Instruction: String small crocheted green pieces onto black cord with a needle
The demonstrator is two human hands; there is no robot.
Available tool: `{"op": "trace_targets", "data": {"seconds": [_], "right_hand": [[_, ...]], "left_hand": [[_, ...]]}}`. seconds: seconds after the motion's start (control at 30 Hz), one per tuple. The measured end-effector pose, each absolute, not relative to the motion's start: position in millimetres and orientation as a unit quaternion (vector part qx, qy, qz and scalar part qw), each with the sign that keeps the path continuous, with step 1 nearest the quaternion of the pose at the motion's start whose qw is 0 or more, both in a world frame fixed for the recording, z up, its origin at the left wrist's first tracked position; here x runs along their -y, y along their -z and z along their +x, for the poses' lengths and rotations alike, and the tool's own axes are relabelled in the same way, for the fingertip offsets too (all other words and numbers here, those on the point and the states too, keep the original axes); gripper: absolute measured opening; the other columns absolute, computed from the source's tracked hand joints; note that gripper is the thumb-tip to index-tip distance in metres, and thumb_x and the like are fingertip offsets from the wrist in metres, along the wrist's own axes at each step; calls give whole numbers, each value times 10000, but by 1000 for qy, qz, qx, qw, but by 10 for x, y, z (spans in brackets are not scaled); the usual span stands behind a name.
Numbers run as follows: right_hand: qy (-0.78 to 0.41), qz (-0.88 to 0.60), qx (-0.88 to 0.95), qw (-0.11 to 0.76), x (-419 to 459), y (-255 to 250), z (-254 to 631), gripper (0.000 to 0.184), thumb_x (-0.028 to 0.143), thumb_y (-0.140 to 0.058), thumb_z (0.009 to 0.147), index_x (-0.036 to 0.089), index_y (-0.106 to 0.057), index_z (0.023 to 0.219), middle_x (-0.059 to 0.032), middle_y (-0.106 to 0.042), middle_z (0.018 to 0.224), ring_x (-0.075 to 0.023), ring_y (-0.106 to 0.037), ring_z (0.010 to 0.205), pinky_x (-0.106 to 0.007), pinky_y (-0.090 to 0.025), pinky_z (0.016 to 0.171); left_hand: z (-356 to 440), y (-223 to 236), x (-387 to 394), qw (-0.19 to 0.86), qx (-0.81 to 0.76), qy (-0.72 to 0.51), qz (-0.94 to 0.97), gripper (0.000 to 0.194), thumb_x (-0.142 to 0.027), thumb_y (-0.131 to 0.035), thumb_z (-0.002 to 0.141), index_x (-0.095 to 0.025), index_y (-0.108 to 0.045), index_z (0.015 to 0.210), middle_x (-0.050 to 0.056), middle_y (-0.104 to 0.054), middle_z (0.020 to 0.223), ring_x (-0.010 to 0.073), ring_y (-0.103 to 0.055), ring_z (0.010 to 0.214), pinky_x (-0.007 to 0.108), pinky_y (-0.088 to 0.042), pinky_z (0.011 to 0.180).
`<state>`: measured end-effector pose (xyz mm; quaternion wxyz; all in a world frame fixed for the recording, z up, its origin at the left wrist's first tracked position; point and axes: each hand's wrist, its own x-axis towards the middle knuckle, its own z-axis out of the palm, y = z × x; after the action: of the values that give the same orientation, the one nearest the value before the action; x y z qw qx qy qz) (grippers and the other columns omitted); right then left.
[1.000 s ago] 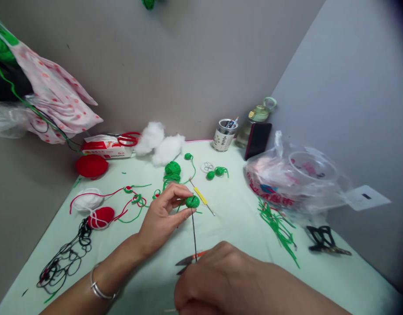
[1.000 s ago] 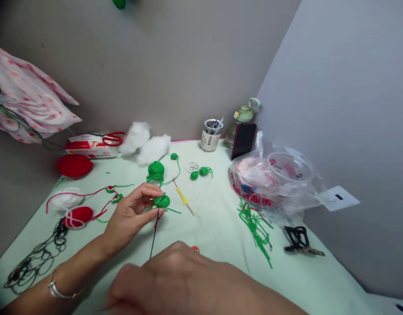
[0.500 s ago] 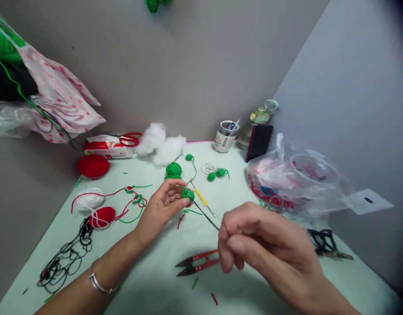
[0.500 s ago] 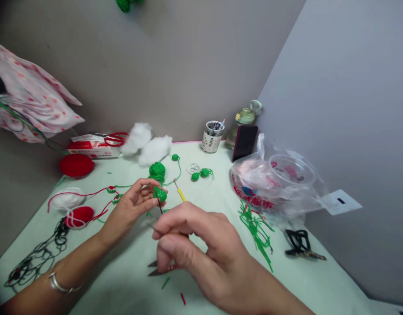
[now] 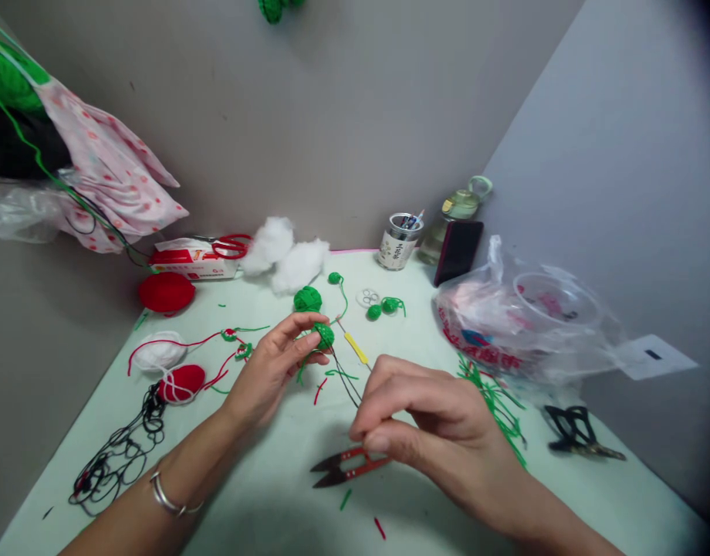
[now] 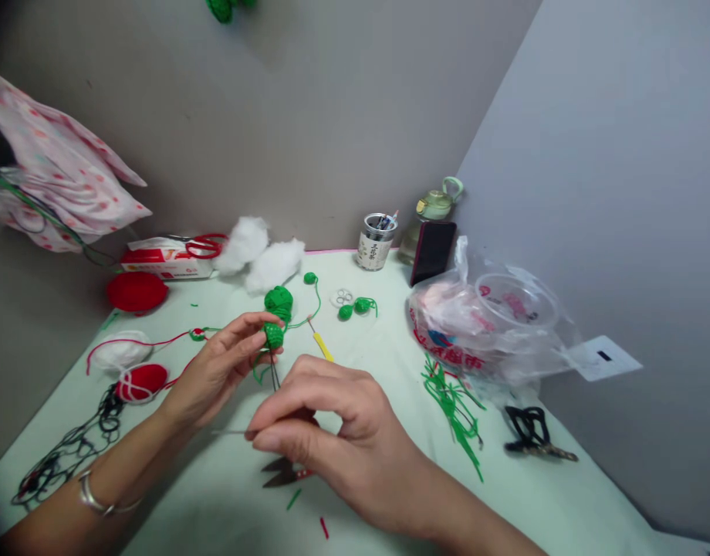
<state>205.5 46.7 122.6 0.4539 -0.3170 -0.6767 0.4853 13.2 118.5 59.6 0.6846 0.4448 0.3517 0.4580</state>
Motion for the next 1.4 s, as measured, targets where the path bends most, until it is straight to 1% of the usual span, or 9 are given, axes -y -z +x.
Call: {"op": "trace_targets", "data": {"seconds": [0.07, 0.17, 0.27, 0.37, 0.7, 1.0, 1.2, 1.3, 1.4], "right_hand": [[-479, -324, 675, 458, -471, -1225, 2055, 72, 145, -697, 890, 167, -754, 850, -1, -629, 761, -78, -570, 702, -194, -469, 648], [-484, -324, 675, 453, -479, -1220, 2041, 72, 143, -693, 892, 154, -749, 848, -6, -630, 763, -81, -571, 705, -197, -461, 638], [-489, -325, 674, 448, -487, -1205, 2021, 71, 146, -689, 894, 149, -748, 855, -6, -628, 766, -81, -570, 707, -198, -459, 642], [-491, -330, 677, 438, -493, -1186, 2008, 67, 154, -691, 895, 153, -745, 855, -2, -626, 764, -82, -568, 715, -199, -460, 660], [-447, -303, 742, 397, -456, -1098, 1938, 128, 210, -643, 940, 164, -749, 886, -30, -669, 758, -122, -572, 742, -237, -480, 670], [-428, -263, 775, 383, -400, -1181, 1937, 149, 200, -628, 948, 124, -754, 926, -66, -680, 825, -118, -607, 770, -219, -504, 696], [-510, -359, 657, 424, -516, -1094, 1947, 104, 222, -689, 896, 157, -741, 835, -5, -638, 727, -90, -554, 658, -211, -459, 625], [-562, -432, 559, 429, -595, -1016, 1948, 156, 311, -704, 876, 157, -722, 861, 20, -593, 652, -77, -505, 573, -199, -412, 537], [-575, -451, 535, 424, -620, -983, 1944, 201, 352, -699, 872, 151, -713, 879, 37, -551, 593, -72, -482, 537, -193, -384, 510]], "left_hand": [[120, -601, -1183, 704, -348, -452, 422, 232, -306, -723, 866, -240, -678, 1084, -2, -631, 940, 100, -622, 756, 211, -534, 728], [105, -617, -1178, 730, -339, -448, 390, 164, -303, -708, 883, -227, -681, 1025, -10, -643, 855, 94, -645, 738, 186, -541, 714], [102, -642, -1177, 742, -328, -447, 377, 172, -275, -721, 873, -207, -696, 1029, -1, -660, 925, 91, -660, 782, 176, -550, 754], [115, -662, -1174, 745, -323, -440, 383, 286, -202, -774, 818, -224, -692, 1091, -10, -662, 976, 81, -662, 808, 169, -543, 803], [151, -637, -1113, 680, -323, -473, 458, 303, -209, -791, 789, -210, -652, 1058, 21, -663, 1008, 148, -631, 897, 284, -517, 870], [155, -579, -1114, 617, -362, -478, 509, 267, -254, -789, 802, -225, -654, 1030, 0, -635, 1015, 142, -629, 896, 284, -503, 867], [131, -607, -1124, 650, -360, -468, 479, 263, -300, -766, 824, -212, -654, 1045, -3, -653, 922, 148, -657, 842, 285, -508, 829], [134, -645, -1123, 657, -365, -465, 468, 247, -304, -775, 809, -201, -667, 1006, 2, -658, 902, 153, -657, 813, 287, -518, 795], [139, -657, -1122, 657, -368, -467, 464, 239, -302, -781, 800, -202, -673, 988, 3, -656, 896, 155, -660, 810, 294, -525, 797]]}}
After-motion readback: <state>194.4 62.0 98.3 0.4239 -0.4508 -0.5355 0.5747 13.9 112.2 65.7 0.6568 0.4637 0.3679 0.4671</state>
